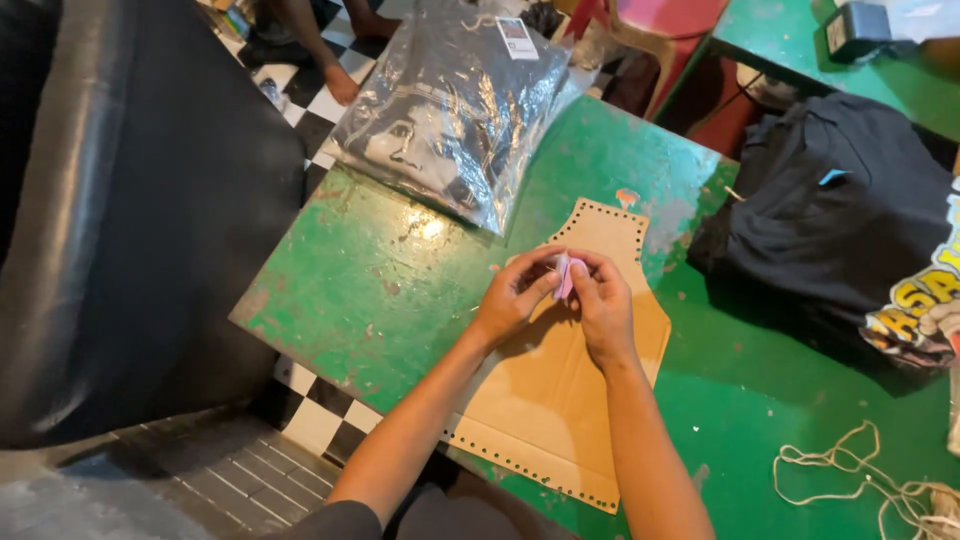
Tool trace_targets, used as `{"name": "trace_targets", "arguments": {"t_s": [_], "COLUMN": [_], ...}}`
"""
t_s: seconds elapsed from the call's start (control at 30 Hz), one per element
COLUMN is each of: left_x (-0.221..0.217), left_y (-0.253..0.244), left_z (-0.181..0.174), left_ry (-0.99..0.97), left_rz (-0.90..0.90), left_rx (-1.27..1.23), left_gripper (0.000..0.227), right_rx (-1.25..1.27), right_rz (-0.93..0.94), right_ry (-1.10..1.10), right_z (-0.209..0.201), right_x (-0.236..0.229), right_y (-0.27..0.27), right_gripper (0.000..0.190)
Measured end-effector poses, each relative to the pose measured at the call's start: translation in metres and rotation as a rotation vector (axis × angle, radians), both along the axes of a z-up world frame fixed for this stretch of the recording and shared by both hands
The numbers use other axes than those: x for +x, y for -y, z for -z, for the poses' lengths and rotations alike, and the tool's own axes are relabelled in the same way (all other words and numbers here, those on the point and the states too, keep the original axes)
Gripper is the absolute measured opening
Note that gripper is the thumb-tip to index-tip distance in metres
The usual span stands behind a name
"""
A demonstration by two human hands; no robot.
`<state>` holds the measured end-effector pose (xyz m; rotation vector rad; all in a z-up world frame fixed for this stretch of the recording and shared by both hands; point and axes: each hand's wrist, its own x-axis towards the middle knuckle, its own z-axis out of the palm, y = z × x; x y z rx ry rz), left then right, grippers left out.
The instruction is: The person uses a pink handheld sewing device to stitch along the edge of a brown cardboard piece on a green table. They then fold the cardboard and continue sewing along the folded edge.
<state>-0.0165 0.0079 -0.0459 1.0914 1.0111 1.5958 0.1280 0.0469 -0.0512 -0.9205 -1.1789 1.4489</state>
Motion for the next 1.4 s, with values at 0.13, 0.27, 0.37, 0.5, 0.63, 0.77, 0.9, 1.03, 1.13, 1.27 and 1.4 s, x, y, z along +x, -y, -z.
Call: {"name": "trace_targets", "arguments": {"t_s": [0.13, 0.27, 0.37, 0.5, 0.63, 0.77, 0.9, 1.03, 1.13, 1.27, 1.4], "left_x": [0.004, 0.006, 0.011, 0.007, 0.004, 0.0, -0.001, 0.001, 0.001, 0.002, 0.0], "left_y": [-0.002, -0.003, -0.001, 0.002, 0.004, 0.0, 0.001, 0.001, -0.001, -0.003, -0.007], "left_z": [0.012, 0.022, 0.026, 0.004, 0.015, 0.018, 0.013, 0.017, 0.017, 0.024, 0.03], "left_ry": [-0.071, -0.045, 0.035, 0.012, -0.035, -0.016, -0.029, 0.037, 0.052, 0.068, 0.055], "left_rz": [-0.112, -0.187, -0.204, -0.209, -0.232, -0.237, -0.237, -0.23, -0.198, -0.201, -0.236], "left_rx": [0.01, -0.011, -0.033, -0.074, -0.094, -0.065, -0.081, -0.086, -0.088, -0.119, -0.163], "left_gripper": [0.027, 0.015, 0.014, 0.011, 0.008, 0.006, 0.007, 0.007, 0.008, 0.01, 0.01], "right_rx": [-0.005, 0.101, 0.231, 0.457, 0.546, 0.594, 0.617, 0.585, 0.574, 0.466, 0.427], "right_rz": [0.049, 0.093, 0.119, 0.144, 0.148, 0.133, 0.124, 0.109, 0.114, 0.082, 0.08], "right_ry": [0.005, 0.098, 0.224, 0.388, 0.459, 0.519, 0.527, 0.486, 0.461, 0.324, 0.281], "right_z": [-0.007, -0.018, -0.023, -0.027, -0.024, -0.029, -0.026, -0.024, -0.024, -0.022, -0.011], "right_x": [-0.001, -0.004, -0.003, -0.004, -0.003, -0.006, -0.006, -0.006, -0.005, -0.004, 0.0], "right_y": [0.011, 0.017, 0.02, 0.02, 0.024, 0.023, 0.023, 0.024, 0.022, 0.022, 0.017], "right_gripper": [0.028, 0.031, 0.031, 0.033, 0.035, 0.034, 0.029, 0.028, 0.028, 0.027, 0.026]}}
